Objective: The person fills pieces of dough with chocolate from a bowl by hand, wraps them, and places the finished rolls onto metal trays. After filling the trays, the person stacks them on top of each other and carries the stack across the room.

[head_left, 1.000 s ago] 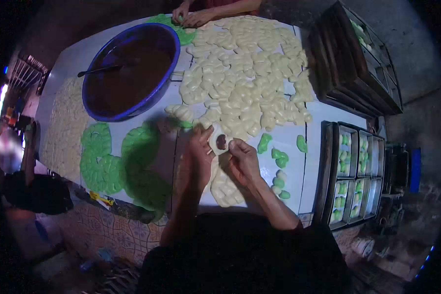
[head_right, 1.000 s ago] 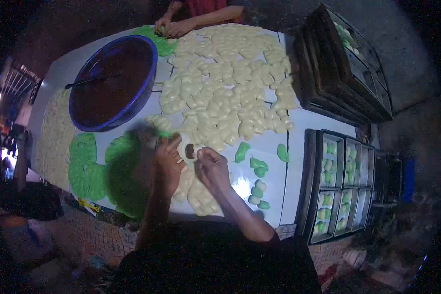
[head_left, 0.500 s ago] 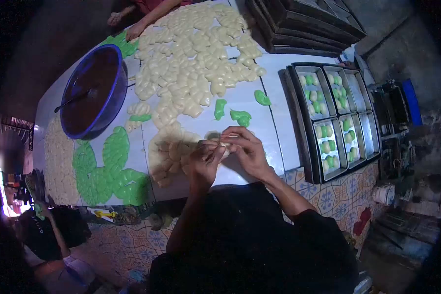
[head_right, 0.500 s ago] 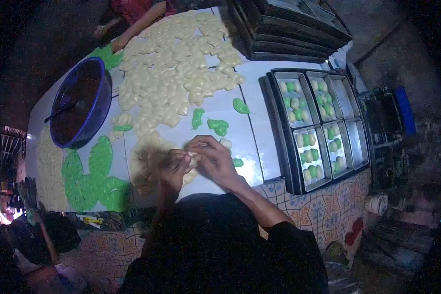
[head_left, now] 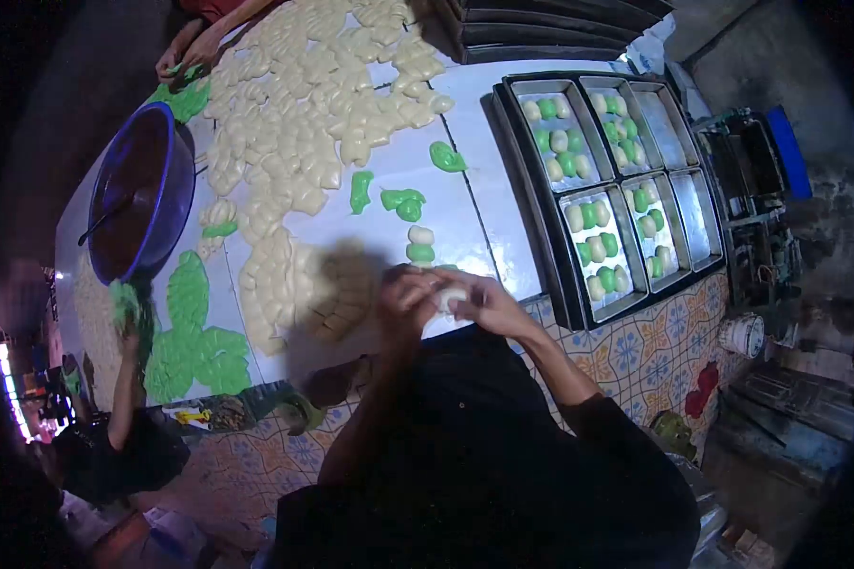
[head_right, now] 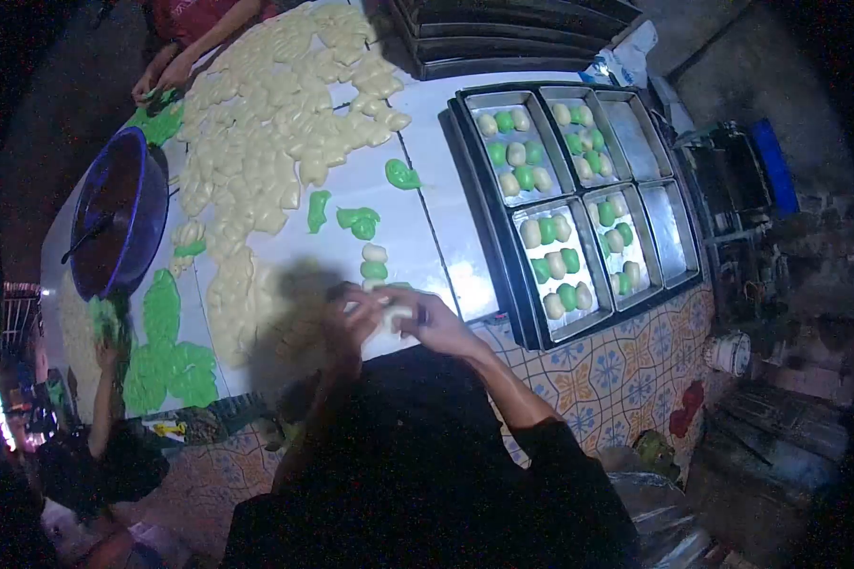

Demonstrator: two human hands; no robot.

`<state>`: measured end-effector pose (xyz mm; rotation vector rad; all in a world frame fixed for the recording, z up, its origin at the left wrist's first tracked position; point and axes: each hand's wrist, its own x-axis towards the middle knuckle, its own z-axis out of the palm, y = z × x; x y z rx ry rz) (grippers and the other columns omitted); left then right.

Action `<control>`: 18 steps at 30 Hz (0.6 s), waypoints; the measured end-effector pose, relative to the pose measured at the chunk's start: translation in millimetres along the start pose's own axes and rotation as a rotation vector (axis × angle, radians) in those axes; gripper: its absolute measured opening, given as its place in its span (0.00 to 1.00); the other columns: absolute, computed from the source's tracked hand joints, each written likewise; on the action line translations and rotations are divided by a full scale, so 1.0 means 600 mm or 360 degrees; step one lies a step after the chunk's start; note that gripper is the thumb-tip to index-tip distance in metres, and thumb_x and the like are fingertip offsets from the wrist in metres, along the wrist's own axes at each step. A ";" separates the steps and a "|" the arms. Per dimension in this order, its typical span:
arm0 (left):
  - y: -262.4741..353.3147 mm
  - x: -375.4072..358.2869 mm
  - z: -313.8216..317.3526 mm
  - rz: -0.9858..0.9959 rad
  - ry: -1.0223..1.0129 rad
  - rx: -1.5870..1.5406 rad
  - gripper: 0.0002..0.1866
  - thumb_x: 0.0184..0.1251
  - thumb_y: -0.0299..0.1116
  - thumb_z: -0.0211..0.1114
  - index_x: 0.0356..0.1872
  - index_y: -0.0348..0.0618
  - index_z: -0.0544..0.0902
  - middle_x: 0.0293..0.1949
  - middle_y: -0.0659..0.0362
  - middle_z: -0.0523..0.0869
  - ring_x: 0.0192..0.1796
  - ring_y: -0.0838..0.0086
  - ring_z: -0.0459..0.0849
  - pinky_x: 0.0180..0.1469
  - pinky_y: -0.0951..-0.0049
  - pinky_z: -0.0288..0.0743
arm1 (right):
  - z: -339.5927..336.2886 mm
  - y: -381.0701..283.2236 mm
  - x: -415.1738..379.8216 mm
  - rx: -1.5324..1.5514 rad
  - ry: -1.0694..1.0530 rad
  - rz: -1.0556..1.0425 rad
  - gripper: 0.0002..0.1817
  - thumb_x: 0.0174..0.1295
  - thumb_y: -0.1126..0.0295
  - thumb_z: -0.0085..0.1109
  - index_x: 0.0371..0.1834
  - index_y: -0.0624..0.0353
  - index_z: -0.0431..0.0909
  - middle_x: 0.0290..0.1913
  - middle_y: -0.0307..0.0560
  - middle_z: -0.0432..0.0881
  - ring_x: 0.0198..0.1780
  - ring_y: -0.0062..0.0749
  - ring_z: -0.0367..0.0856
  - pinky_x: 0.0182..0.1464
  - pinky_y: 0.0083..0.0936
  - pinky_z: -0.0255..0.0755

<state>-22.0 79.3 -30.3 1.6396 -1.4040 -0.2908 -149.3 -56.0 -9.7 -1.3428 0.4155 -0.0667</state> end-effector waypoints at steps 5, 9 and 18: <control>0.007 -0.041 0.065 -0.1527 0.0805 -0.1817 0.32 0.66 0.46 0.60 0.61 0.38 0.56 0.56 0.40 0.69 0.59 0.51 0.73 0.64 0.52 0.68 | -0.053 0.047 0.087 -0.0444 0.0359 -0.0095 0.23 0.56 0.83 0.52 0.58 0.64 0.77 0.44 0.41 0.81 0.38 0.19 0.76 0.37 0.15 0.71; 0.028 0.026 0.067 -0.1794 0.1261 -0.2456 0.40 0.63 0.46 0.60 0.64 0.37 0.46 0.60 0.30 0.63 0.63 0.43 0.68 0.67 0.50 0.64 | -0.053 0.085 0.093 -0.0639 0.0540 -0.0106 0.22 0.55 0.82 0.52 0.55 0.66 0.77 0.48 0.52 0.83 0.44 0.31 0.81 0.47 0.22 0.73; 0.030 -0.022 0.002 -0.2018 0.1115 -0.2056 0.33 0.69 0.47 0.55 0.65 0.36 0.56 0.64 0.38 0.64 0.64 0.46 0.68 0.68 0.52 0.63 | -0.019 -0.051 0.165 -0.1337 0.0314 -0.0396 0.23 0.48 0.81 0.57 0.52 0.69 0.75 0.49 0.66 0.77 0.54 0.59 0.74 0.56 0.41 0.69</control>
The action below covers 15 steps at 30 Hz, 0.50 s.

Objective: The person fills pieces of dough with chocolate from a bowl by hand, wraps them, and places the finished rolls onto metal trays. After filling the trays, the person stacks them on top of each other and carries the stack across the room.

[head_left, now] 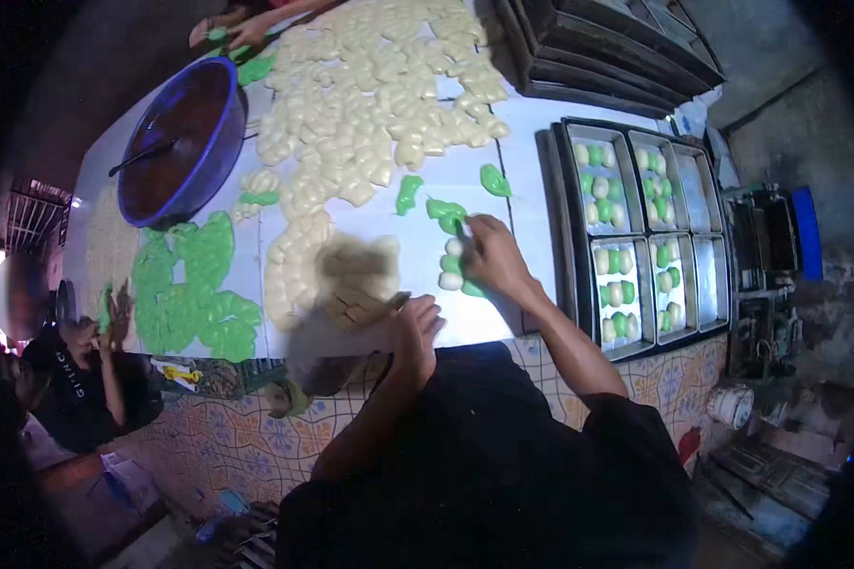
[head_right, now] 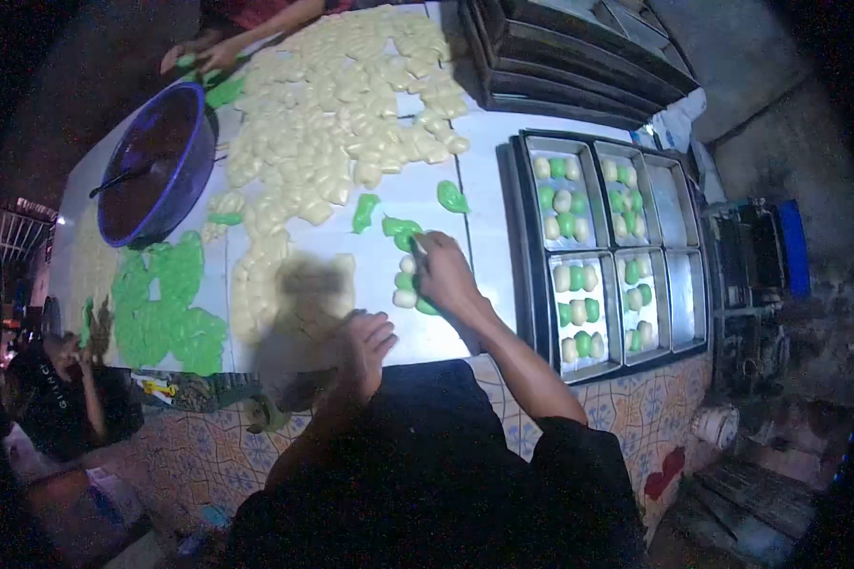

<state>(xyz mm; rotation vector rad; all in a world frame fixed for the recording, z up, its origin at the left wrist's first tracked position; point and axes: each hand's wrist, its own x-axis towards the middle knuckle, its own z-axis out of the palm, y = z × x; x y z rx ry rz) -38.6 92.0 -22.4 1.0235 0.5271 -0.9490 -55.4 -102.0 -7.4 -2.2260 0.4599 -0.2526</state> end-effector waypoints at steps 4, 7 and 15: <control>0.053 0.004 -0.027 0.0637 -0.0194 -0.0020 0.16 0.66 0.34 0.56 0.51 0.40 0.70 0.47 0.52 0.81 0.51 0.65 0.80 0.53 0.64 0.73 | 0.077 -0.042 0.132 -0.0177 0.0054 -0.0442 0.17 0.54 0.73 0.59 0.47 0.69 0.76 0.51 0.69 0.74 0.54 0.63 0.72 0.57 0.44 0.69; 0.090 0.020 -0.051 0.0977 -0.0269 0.0062 0.13 0.63 0.29 0.58 0.47 0.35 0.74 0.39 0.52 0.84 0.43 0.66 0.85 0.49 0.69 0.76 | 0.149 -0.013 0.182 -0.0851 0.0018 -0.0557 0.16 0.53 0.73 0.59 0.44 0.70 0.77 0.46 0.67 0.74 0.49 0.61 0.73 0.52 0.44 0.70; 0.154 0.015 -0.075 0.1504 -0.0072 0.0641 0.18 0.70 0.29 0.59 0.58 0.29 0.75 0.47 0.54 0.83 0.44 0.77 0.80 0.48 0.80 0.73 | 0.102 -0.156 0.081 0.0660 -0.0209 -0.0171 0.15 0.52 0.72 0.66 0.43 0.63 0.84 0.49 0.49 0.77 0.42 0.33 0.78 0.45 0.26 0.73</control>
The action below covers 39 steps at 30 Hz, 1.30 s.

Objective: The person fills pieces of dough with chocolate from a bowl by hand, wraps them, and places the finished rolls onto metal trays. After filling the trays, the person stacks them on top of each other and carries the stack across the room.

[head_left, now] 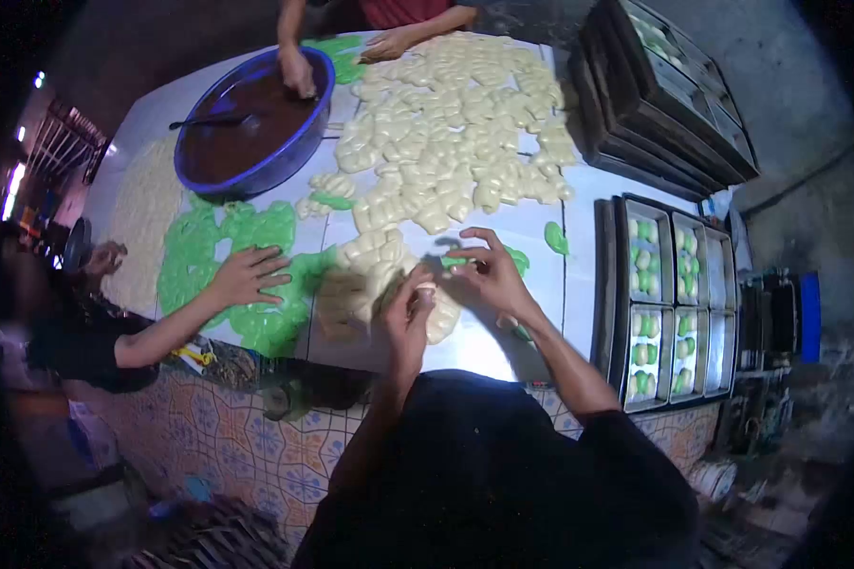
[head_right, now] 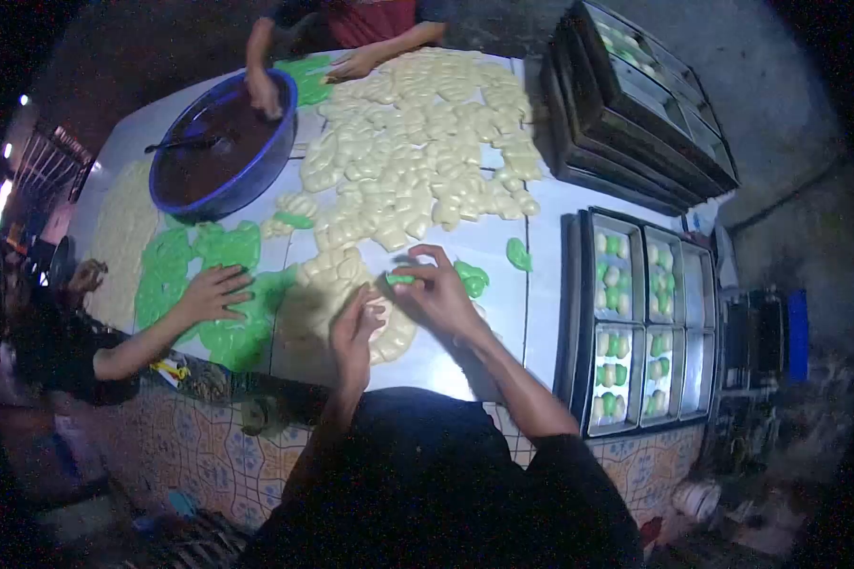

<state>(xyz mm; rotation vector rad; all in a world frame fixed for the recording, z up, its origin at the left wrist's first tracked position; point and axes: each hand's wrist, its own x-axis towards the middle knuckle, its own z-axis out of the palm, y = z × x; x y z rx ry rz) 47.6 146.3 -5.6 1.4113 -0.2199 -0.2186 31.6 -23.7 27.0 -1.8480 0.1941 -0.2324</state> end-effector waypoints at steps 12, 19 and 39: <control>0.003 0.058 0.008 -0.0375 -0.0378 -0.1012 0.10 0.65 0.20 0.57 0.46 0.33 0.81 0.44 0.55 0.83 0.46 0.74 0.81 0.51 0.73 0.76 | 0.054 -0.068 0.008 -0.0057 0.0281 -0.0527 0.20 0.67 0.56 0.52 0.53 0.58 0.80 0.61 0.54 0.69 0.61 0.43 0.64 0.65 0.40 0.57; 0.115 0.137 0.015 -0.0908 -0.0507 -0.1884 0.52 0.55 0.77 0.48 0.70 0.43 0.62 0.57 0.51 0.76 0.59 0.62 0.75 0.64 0.61 0.67 | 0.054 0.035 0.058 0.1225 -0.0369 0.0347 0.46 0.62 0.43 0.58 0.74 0.57 0.48 0.68 0.49 0.62 0.68 0.36 0.60 0.67 0.34 0.60; 0.151 0.468 -0.166 0.0909 0.0459 0.2062 0.32 0.71 0.60 0.47 0.29 0.38 0.83 0.28 0.41 0.82 0.36 0.46 0.81 0.42 0.51 0.71 | 0.123 0.057 0.131 0.1250 -0.0032 0.0264 0.37 0.66 0.70 0.58 0.76 0.52 0.50 0.69 0.45 0.65 0.61 0.29 0.71 0.56 0.22 0.71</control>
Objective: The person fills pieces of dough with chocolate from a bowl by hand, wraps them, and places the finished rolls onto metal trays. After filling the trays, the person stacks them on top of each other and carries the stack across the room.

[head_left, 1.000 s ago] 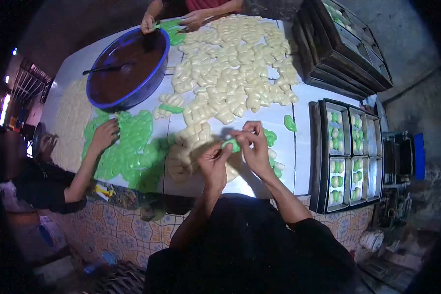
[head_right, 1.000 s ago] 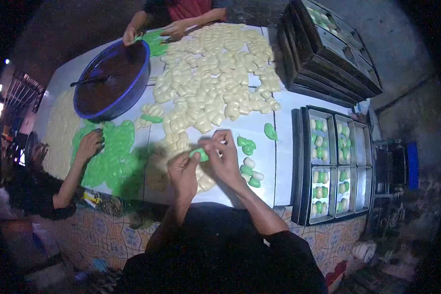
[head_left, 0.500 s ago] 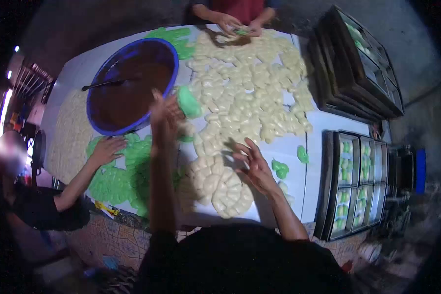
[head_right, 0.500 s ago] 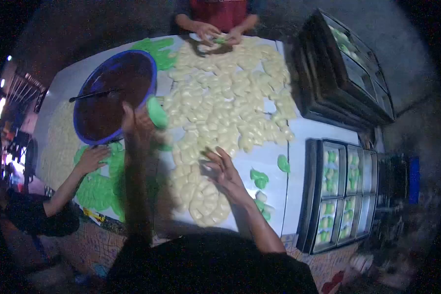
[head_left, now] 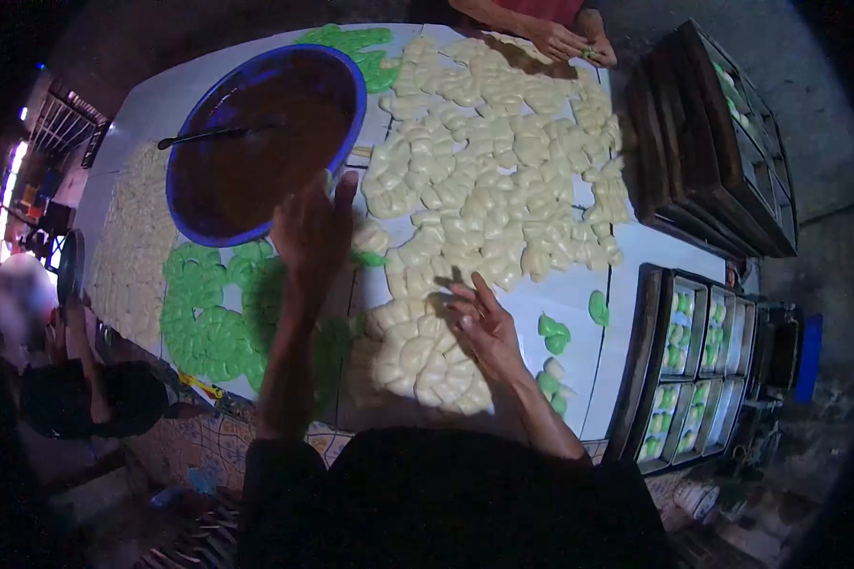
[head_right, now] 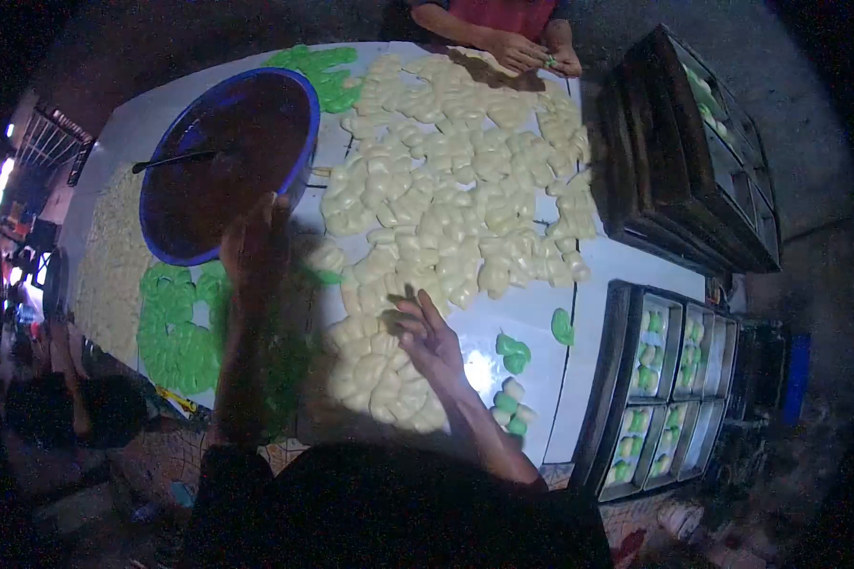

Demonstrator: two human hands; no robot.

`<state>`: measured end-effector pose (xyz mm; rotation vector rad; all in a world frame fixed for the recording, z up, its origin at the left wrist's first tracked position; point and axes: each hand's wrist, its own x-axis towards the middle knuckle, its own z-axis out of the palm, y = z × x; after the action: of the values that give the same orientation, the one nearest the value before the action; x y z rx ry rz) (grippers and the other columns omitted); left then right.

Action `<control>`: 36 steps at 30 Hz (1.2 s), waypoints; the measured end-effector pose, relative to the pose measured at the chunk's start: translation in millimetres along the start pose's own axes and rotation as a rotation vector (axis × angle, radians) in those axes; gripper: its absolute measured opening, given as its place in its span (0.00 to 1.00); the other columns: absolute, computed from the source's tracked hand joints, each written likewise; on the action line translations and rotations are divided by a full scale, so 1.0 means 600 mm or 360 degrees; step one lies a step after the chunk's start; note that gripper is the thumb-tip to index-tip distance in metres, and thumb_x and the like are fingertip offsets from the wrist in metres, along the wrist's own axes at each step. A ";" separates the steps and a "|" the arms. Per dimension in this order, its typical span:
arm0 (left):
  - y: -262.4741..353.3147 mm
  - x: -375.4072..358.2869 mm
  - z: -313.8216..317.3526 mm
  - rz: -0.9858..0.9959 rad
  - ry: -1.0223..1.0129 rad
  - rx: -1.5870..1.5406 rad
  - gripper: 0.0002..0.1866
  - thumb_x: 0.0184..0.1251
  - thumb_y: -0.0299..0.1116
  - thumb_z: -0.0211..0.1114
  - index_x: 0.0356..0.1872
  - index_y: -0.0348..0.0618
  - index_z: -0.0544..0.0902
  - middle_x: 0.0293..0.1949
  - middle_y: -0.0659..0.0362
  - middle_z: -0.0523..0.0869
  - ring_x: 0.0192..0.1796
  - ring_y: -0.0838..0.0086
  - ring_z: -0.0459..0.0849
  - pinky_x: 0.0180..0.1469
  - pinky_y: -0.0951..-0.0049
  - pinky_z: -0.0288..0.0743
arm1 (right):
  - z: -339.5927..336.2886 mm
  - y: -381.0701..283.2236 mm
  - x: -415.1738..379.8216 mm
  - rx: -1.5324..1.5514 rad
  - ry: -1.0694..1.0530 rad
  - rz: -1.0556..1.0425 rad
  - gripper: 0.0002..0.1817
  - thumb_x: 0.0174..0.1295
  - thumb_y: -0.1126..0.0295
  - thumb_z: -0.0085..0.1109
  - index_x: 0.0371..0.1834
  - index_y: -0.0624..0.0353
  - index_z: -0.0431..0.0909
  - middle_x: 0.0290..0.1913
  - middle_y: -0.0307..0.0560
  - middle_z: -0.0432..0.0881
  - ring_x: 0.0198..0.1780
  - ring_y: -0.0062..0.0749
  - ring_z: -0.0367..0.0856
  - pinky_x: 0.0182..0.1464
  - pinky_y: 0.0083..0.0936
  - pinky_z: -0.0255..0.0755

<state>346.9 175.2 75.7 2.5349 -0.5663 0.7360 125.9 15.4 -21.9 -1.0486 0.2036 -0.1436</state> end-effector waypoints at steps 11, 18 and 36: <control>0.242 -0.297 -0.115 -0.1875 -0.1112 -0.2591 0.25 0.72 0.38 0.56 0.64 0.32 0.70 0.54 0.49 0.80 0.53 0.69 0.79 0.53 0.70 0.72 | 0.009 -0.076 -0.169 -0.1765 0.0221 -0.0691 0.16 0.57 0.79 0.57 0.49 0.59 0.81 0.49 0.50 0.74 0.53 0.40 0.71 0.50 0.30 0.69; 0.286 -0.384 -0.118 -0.0435 -0.1171 -0.2135 0.16 0.65 0.20 0.59 0.54 0.29 0.78 0.42 0.51 0.82 0.42 0.74 0.83 0.43 0.76 0.77 | -0.052 -0.104 -0.238 -0.0968 0.0417 -0.0855 0.12 0.50 0.83 0.62 0.39 0.64 0.80 0.47 0.49 0.75 0.48 0.36 0.77 0.49 0.28 0.72; 0.415 -0.514 -0.064 0.0152 -0.1408 -0.1850 0.22 0.50 0.16 0.65 0.50 0.37 0.74 0.57 0.50 0.72 0.57 0.66 0.77 0.49 0.71 0.77 | -0.222 -0.100 -0.406 0.0119 -0.0040 0.0622 0.28 0.55 0.77 0.58 0.63 0.58 0.73 0.50 0.48 0.79 0.45 0.31 0.78 0.43 0.27 0.76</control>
<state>-29.3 70.3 -0.3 1.5680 -0.9967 -0.6403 -143.3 -74.3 -10.3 -0.9181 0.3734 0.2134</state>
